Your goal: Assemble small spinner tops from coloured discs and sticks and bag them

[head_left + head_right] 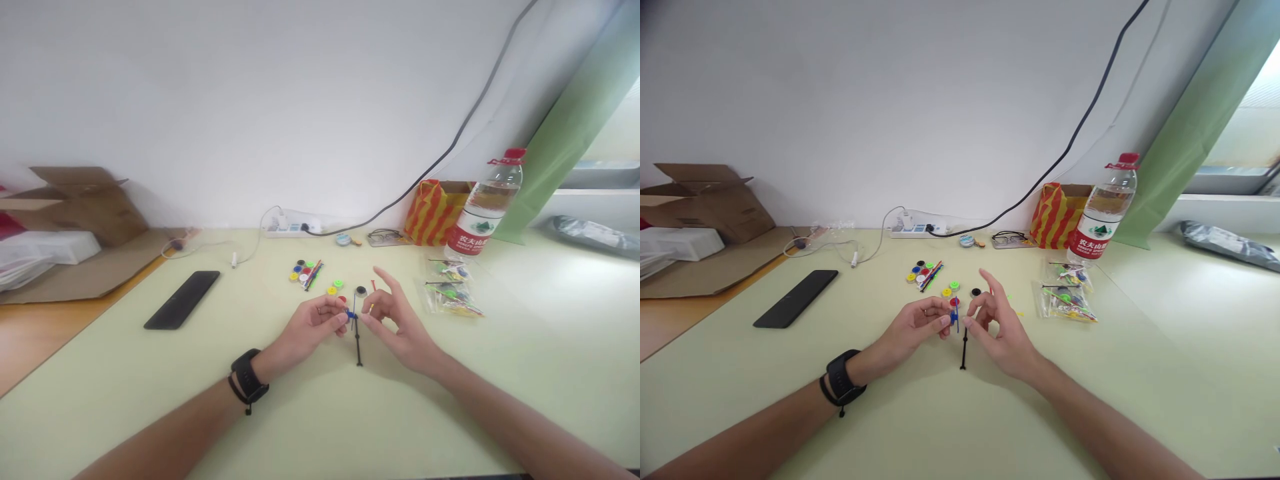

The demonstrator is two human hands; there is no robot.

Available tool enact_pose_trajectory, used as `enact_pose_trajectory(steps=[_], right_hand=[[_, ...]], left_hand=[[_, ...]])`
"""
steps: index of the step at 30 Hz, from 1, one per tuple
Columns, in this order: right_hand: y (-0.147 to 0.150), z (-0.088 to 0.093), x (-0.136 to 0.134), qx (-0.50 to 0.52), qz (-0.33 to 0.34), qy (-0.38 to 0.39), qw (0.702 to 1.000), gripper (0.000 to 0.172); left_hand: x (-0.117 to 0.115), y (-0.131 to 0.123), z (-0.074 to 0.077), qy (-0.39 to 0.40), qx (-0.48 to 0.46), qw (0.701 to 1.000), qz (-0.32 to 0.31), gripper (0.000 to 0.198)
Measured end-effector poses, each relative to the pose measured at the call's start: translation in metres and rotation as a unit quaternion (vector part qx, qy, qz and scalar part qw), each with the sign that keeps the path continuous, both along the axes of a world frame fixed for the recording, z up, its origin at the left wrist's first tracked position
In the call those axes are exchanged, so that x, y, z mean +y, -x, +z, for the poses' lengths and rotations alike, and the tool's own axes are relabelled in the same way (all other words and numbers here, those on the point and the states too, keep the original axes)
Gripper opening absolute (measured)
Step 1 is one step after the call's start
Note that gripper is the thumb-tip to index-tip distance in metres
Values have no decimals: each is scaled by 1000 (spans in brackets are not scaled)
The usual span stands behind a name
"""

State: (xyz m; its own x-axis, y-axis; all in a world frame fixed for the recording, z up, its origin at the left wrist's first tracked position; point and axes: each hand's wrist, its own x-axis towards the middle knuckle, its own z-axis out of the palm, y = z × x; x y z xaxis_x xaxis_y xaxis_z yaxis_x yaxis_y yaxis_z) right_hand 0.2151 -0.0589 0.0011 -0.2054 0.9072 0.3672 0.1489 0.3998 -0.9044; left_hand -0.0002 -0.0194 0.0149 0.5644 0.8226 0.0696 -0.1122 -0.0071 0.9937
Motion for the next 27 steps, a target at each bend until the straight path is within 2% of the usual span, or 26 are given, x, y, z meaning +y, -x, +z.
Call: enact_pose_trajectory(steps=[2, 3, 5, 7, 8, 10, 12, 15, 19, 27], right_hand=[[1, 0, 1, 35, -8, 30, 999, 83], [1, 1, 1, 53, -9, 41, 998, 81], [1, 2, 2, 78, -9, 54, 995, 64], [-2, 4, 3, 65, 12, 61, 996, 31], [-4, 5, 4, 49, 24, 59, 997, 33], [-8, 7, 6, 20, 41, 45, 998, 61], [-11, 7, 7, 7, 33, 29, 999, 68], [-10, 6, 7, -5, 6, 26, 1000, 56], [-4, 4, 6, -4, 0, 26, 1000, 24], [-1, -2, 4, -44, 6, -8, 999, 52]], left_hand=[[0, 0, 0, 3, 3, 1000, 6, 28], [0, 0, 0, 5, 4, 1000, 8, 29], [0, 0, 0, 6, 5, 1000, 11, 30], [0, 0, -1, 5, 7, 1000, 12, 30], [0, 0, -1, 4, 9, 1000, 12, 30], [0, 0, -2, 4, 12, 1000, 16, 31], [1, 0, -3, 5, 15, 1000, 23, 31], [1, 0, -3, 4, 11, 1000, 24, 32], [0, 0, -1, 4, -1, 1000, 7, 31], [-1, 1, 2, 15, -8, 1000, -4, 30]])
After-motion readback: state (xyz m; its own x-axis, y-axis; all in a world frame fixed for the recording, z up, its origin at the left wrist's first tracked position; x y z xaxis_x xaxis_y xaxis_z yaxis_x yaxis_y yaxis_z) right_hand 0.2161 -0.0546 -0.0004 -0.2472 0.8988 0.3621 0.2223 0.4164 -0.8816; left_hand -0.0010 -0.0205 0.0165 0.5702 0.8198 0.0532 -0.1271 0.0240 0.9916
